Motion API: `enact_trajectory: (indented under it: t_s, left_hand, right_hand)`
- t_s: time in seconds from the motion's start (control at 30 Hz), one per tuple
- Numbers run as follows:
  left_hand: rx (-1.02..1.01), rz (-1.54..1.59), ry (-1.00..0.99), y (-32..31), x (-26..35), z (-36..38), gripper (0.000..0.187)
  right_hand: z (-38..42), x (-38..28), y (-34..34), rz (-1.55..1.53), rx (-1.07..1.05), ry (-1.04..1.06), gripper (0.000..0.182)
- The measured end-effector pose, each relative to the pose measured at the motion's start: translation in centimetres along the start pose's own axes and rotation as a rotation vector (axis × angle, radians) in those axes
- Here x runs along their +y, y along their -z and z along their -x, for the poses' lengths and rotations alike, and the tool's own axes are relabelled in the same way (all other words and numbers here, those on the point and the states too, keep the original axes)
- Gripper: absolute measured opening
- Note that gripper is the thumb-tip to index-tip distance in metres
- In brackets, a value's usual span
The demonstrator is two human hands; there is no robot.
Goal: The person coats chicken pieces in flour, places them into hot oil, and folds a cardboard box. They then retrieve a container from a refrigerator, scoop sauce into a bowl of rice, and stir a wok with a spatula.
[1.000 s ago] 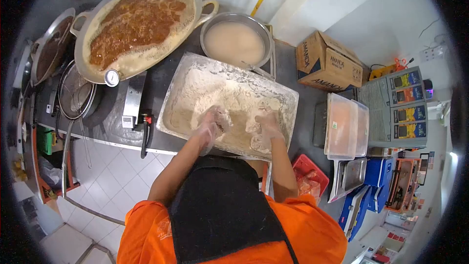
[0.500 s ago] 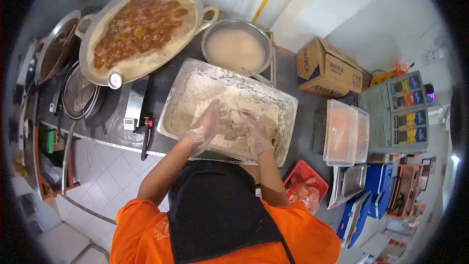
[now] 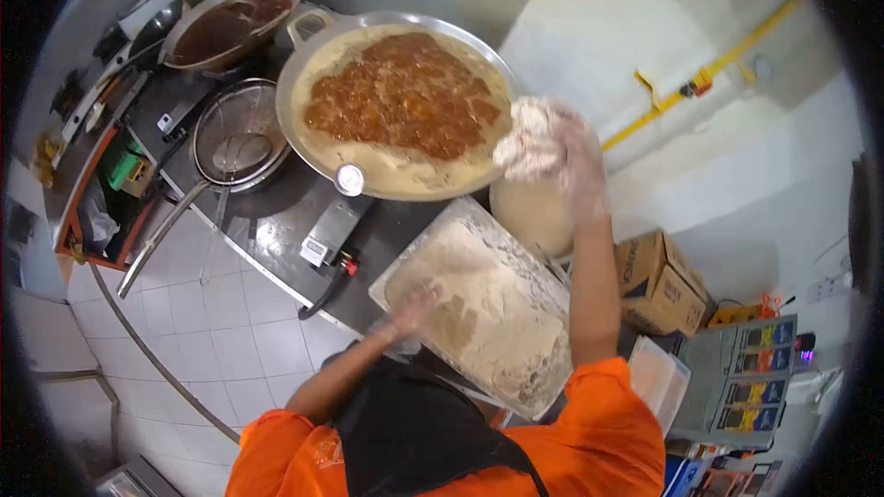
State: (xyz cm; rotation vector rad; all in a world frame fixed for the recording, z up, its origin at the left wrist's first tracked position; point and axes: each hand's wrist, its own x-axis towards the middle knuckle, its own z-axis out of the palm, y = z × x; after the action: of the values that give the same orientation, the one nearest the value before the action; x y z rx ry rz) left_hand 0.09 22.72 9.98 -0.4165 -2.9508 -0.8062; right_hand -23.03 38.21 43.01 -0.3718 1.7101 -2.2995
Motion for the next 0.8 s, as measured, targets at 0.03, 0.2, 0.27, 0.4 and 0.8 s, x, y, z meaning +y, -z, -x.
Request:
enact_trajectory:
  t_s: [0.03,0.2,0.27,0.4,0.8]
  left_hand:
    - [0.097,-0.506,-0.307,-1.1,-0.7,0.4,0.049]
    - [0.162,-0.345,-0.267,-0.8,-0.7,0.7,0.05]
    - [-0.184,0.095,-0.061,2.9,0.8,-0.3,0.048]
    - [-0.37,0.101,0.069,4.3,1.0,-0.3,0.048]
    - [-0.058,-0.275,-0.195,1.7,0.6,1.1,0.046]
  right_hand:
    - [-3.4,-0.7,-1.2,0.047,-0.072,-0.004,0.029]
    - [-20.3,2.2,-5.7,0.435,-0.041,0.019,0.028]
    - [-27.2,5.2,-6.4,0.579,-0.092,0.096,0.025]
    - [-31.1,8.1,-11.3,0.693,-0.04,-0.069,0.02]
    - [-34.5,10.5,-13.9,1.895,-0.212,0.489,0.025]
